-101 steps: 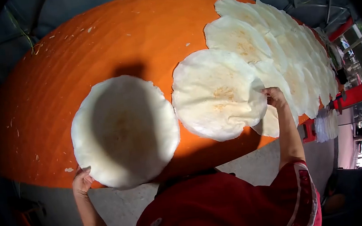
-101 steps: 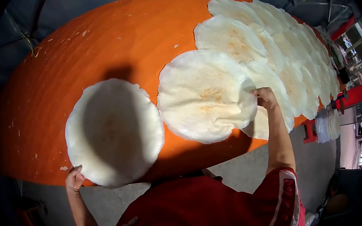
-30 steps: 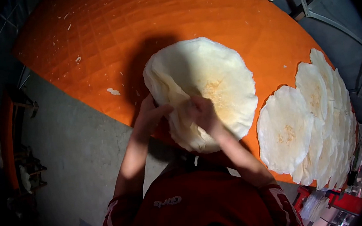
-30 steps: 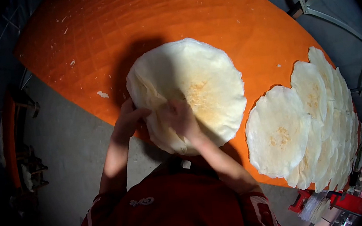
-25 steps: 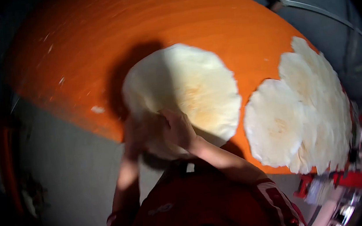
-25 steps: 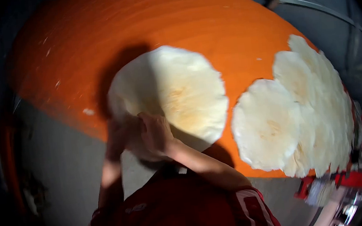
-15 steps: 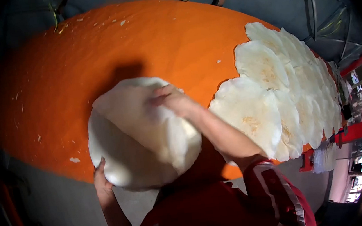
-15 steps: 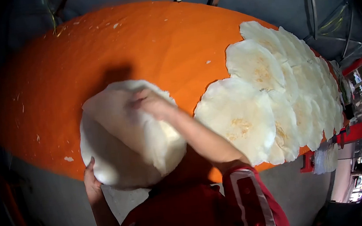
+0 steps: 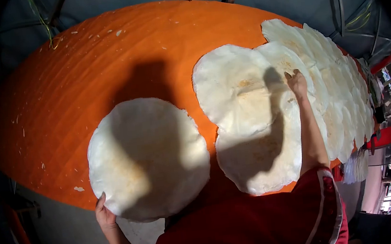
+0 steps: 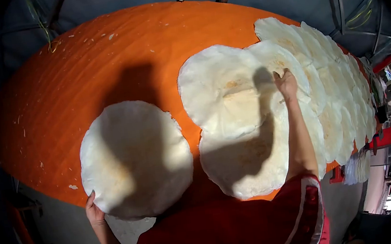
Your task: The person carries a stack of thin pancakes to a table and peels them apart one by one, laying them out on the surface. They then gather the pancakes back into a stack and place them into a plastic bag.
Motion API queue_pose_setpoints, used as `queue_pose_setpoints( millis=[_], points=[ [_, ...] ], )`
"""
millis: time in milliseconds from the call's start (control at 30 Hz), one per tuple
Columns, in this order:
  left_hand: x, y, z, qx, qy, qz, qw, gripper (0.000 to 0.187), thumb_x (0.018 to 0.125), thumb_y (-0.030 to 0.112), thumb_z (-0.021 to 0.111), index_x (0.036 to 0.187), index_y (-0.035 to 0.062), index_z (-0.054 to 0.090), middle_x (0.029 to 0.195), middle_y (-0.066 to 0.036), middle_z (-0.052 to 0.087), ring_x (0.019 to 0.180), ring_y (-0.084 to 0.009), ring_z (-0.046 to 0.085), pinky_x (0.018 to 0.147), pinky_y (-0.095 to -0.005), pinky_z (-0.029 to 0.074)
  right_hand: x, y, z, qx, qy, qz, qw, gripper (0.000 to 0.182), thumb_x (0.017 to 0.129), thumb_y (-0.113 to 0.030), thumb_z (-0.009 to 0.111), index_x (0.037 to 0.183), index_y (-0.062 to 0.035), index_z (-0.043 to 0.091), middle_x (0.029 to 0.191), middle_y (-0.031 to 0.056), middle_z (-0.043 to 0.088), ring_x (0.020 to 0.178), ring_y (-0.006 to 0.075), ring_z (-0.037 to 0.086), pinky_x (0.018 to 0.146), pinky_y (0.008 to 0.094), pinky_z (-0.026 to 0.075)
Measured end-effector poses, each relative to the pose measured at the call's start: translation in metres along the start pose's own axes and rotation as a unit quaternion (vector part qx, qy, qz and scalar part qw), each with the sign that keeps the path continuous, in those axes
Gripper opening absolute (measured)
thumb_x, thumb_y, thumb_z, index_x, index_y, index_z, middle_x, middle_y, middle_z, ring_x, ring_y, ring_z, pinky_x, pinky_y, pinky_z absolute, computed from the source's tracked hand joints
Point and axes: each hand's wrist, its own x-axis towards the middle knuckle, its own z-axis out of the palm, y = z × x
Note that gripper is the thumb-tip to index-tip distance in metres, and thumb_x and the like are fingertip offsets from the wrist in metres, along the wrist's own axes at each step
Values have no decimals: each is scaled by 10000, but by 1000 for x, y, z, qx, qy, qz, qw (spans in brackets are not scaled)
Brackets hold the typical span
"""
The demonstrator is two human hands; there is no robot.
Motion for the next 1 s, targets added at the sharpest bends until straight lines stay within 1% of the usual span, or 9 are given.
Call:
queue_pose_setpoints(
  millis=[33,167,267,300,333,500,800,900,1000],
  points=[
    [-4,5,10,16,-55,18,998,466,801,24,512,1243,-31,377,1217,-159,472,1124,-295,454,956,-435,366,-13,-35,-3,196,40,13,980,439,742,-248,610,1049,55,527,757,184,630,728,268,630,640,334,477],
    [-31,21,69,150,-147,32,977,579,731,-93,465,1288,-8,333,1250,-164,439,1164,-305,419,974,-437,346,-124,-188,-28,490,-326,-86,804,408,793,-110,634,1144,12,467,810,20,581,716,70,525,657,219,443],
    [-26,11,103,362,-153,111,913,662,642,0,687,1231,-17,384,1138,-93,514,1078,-185,476,910,-325,384,-224,-295,-34,454,-510,-228,694,649,728,-140,720,1248,-1,356,946,63,558,763,106,556,712,223,460],
    [-25,13,109,415,-135,135,890,702,606,17,724,1221,-23,388,1133,-99,518,1077,-188,479,905,-322,389,-248,-324,-44,483,-562,-220,635,925,575,-418,796,1264,5,346,1047,146,524,899,191,548,756,309,459],
    [-24,14,114,466,-122,154,862,743,570,34,761,1212,-29,392,1127,-105,523,1076,-190,482,900,-320,394,-276,-344,-32,509,-548,-267,608,989,527,-426,815,1267,15,330,1028,155,528,925,234,545,768,331,460],
    [-23,20,113,446,-120,130,878,800,529,89,810,1201,-32,392,1131,-129,522,1072,-203,490,891,-324,404,-328,-389,-46,503,-526,-207,653,928,532,-311,809,1250,44,341,1046,162,531,983,244,523,823,348,448],
    [-19,18,97,407,-138,133,893,871,508,108,827,1229,-21,355,1158,-128,492,1078,-208,477,914,-335,393,-337,-394,-32,598,-574,4,560,533,692,-210,682,1133,26,496,1066,155,560,899,239,575,790,331,459],
    [-18,17,101,444,-128,152,874,830,540,102,802,1230,-18,357,1158,-125,493,1084,-209,473,919,-330,386,-335,-406,-29,520,-446,-155,712,464,739,-229,642,1106,24,516,1004,133,585,869,239,586,762,331,467],
    [-17,15,93,360,-125,128,916,720,610,78,740,1220,-29,373,1158,-128,497,1064,-216,485,906,-337,394,-321,-403,-40,454,-456,-246,725,342,790,-195,581,1062,8,542,944,89,596,823,231,596,727,316,478]
  ],
)
